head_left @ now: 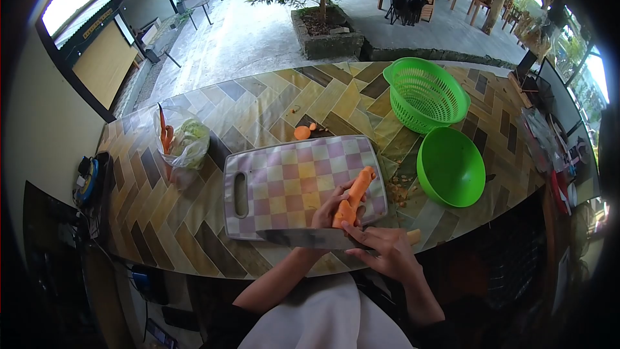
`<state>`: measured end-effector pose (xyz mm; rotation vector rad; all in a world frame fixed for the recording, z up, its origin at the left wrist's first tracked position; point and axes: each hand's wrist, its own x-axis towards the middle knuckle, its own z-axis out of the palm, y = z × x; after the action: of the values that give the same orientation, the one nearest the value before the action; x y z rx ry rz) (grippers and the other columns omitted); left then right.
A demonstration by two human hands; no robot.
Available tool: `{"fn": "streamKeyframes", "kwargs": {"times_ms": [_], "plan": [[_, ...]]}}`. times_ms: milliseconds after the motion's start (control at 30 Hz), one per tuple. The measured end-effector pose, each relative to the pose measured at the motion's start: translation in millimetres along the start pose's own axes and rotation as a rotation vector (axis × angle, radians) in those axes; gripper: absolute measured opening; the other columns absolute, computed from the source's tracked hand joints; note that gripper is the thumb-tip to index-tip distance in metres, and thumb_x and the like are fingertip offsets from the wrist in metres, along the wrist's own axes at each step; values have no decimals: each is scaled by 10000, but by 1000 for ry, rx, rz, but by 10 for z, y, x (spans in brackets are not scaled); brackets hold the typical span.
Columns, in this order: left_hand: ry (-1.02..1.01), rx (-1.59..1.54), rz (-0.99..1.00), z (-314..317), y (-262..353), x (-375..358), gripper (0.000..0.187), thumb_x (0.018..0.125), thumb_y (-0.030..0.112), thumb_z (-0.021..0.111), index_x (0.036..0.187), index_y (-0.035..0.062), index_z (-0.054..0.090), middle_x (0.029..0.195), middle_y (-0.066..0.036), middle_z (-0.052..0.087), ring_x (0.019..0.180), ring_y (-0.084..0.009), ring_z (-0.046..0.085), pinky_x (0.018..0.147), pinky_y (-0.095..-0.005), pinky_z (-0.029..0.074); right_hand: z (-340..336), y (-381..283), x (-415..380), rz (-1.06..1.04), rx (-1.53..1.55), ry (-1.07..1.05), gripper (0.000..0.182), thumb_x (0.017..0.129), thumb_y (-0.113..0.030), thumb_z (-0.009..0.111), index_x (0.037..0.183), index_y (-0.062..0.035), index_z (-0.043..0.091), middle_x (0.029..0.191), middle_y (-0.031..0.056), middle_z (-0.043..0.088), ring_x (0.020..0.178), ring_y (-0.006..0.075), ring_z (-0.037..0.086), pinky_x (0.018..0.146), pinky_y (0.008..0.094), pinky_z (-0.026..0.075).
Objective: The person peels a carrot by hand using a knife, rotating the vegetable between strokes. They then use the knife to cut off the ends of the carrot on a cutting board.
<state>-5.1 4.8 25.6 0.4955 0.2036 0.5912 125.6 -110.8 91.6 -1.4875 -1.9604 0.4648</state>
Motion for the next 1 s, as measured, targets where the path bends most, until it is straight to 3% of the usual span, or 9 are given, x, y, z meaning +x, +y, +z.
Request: {"fn": "streamKeyframes", "kwargs": {"times_ms": [200,500,1000], "plan": [[17,43,65,-60,-122,11,496,953,248,481,1406,77,375,1082,-94,507,812,-148,511,715,-240,480,25,42,21,-22,-1,51,514,785,-201,763,1281,-143,637,739,76,636,618,233,602,587,333,482],[6,-16,17,9,-24,-8,505,940,259,495,1400,84,384,1077,-100,502,826,-159,510,715,-240,481,-57,80,-31,53,111,-40,647,779,-230,769,1379,-149,543,755,104,641,637,279,595,648,343,498],[-27,-51,8,8,-13,-8,503,936,239,494,1400,79,382,1072,-101,501,838,-162,512,728,-242,470,-50,86,-22,54,211,-51,630,776,-213,774,1363,-133,559,740,99,627,619,248,583,643,328,491]]}}
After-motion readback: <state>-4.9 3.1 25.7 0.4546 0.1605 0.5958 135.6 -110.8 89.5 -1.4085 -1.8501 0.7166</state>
